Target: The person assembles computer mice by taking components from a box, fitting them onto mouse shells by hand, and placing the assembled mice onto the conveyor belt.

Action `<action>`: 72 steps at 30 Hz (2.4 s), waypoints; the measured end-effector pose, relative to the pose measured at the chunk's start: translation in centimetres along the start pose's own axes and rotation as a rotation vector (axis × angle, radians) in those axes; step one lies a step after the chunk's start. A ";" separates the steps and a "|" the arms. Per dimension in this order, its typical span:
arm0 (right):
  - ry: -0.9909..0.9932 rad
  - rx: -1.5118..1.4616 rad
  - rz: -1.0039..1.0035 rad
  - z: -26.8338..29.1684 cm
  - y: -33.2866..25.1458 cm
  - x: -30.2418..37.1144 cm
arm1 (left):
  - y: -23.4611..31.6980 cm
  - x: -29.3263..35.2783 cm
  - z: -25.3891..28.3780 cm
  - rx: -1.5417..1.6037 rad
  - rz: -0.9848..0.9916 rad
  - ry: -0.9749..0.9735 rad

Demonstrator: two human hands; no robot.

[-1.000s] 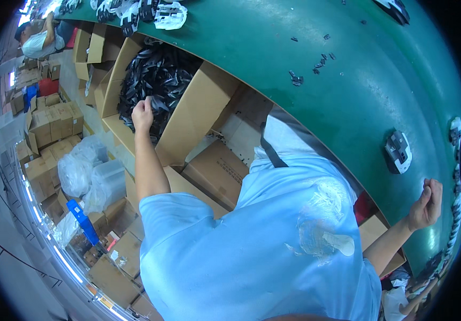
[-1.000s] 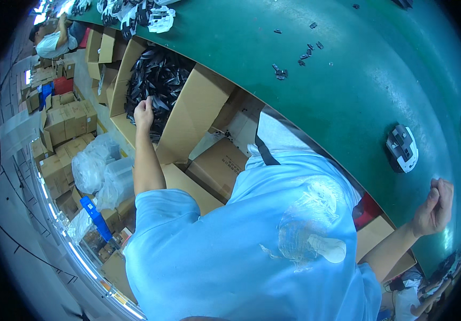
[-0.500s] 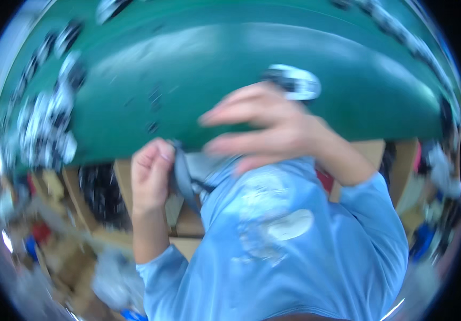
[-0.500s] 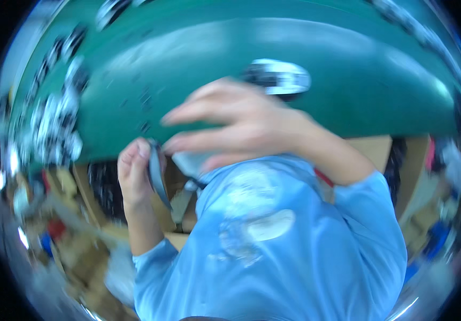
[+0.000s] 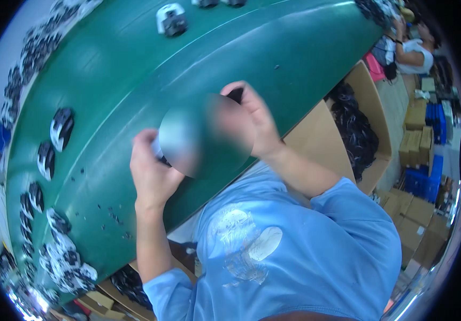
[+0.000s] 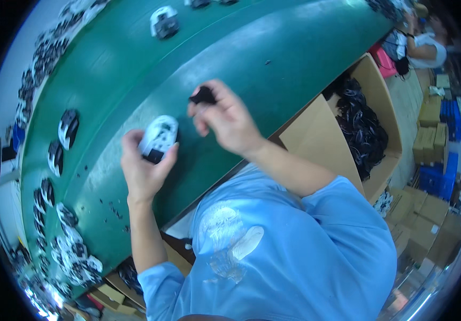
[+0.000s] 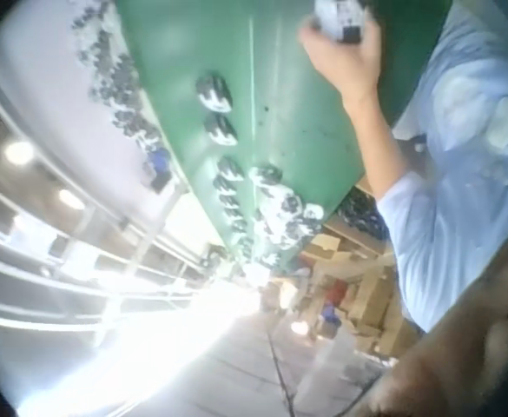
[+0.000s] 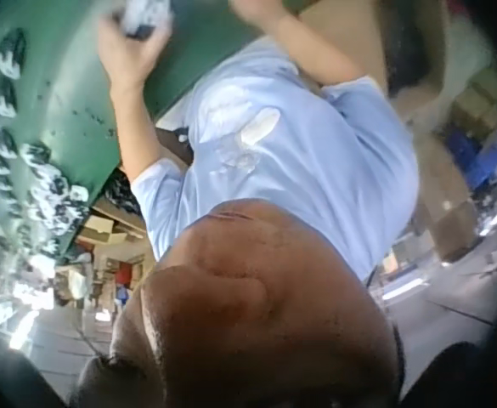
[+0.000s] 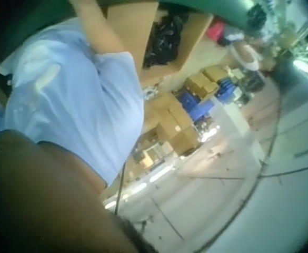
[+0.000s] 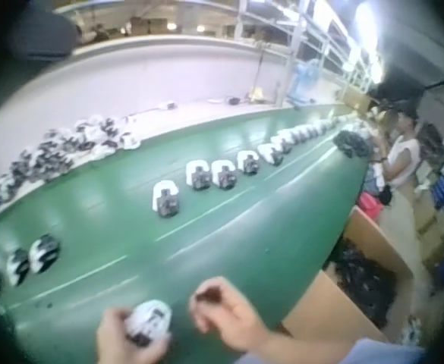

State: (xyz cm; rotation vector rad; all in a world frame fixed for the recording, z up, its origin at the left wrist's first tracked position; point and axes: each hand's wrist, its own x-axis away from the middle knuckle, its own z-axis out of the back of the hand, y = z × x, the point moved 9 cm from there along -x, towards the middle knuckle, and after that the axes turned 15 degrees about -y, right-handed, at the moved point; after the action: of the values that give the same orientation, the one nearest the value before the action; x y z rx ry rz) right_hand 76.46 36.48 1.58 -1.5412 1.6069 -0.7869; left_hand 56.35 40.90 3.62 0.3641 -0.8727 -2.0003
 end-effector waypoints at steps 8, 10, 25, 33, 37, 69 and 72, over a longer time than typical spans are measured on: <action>-0.350 -0.709 -0.088 -10.3 3.8 -2.8 | -1.8 3.0 -3.5 1.465 -0.165 0.077; -0.455 -0.710 -0.186 -11.6 3.8 -2.8 | -3.9 3.8 -4.3 1.662 -0.063 0.116; -0.353 0.838 0.393 -11.3 1.7 -2.2 | -5.7 4.8 -0.2 1.488 0.001 0.753; -0.405 0.864 0.295 -10.2 2.6 -3.0 | -5.2 4.8 -0.9 1.532 -0.044 0.768; -0.429 0.881 0.345 -11.1 2.3 -2.0 | -5.2 5.0 -0.7 1.425 -0.046 0.821; -0.988 1.207 0.278 -7.6 5.0 -6.2 | -2.5 3.8 2.9 -0.380 -0.209 0.119; -0.714 1.110 0.317 -6.8 2.6 -6.5 | -5.2 0.3 7.8 -0.288 -0.187 0.341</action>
State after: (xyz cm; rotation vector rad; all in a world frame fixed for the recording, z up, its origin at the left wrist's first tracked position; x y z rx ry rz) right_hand 69.15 42.62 3.62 -0.5970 0.6185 -0.6461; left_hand 48.69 45.85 5.52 0.6164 -0.3421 -2.1149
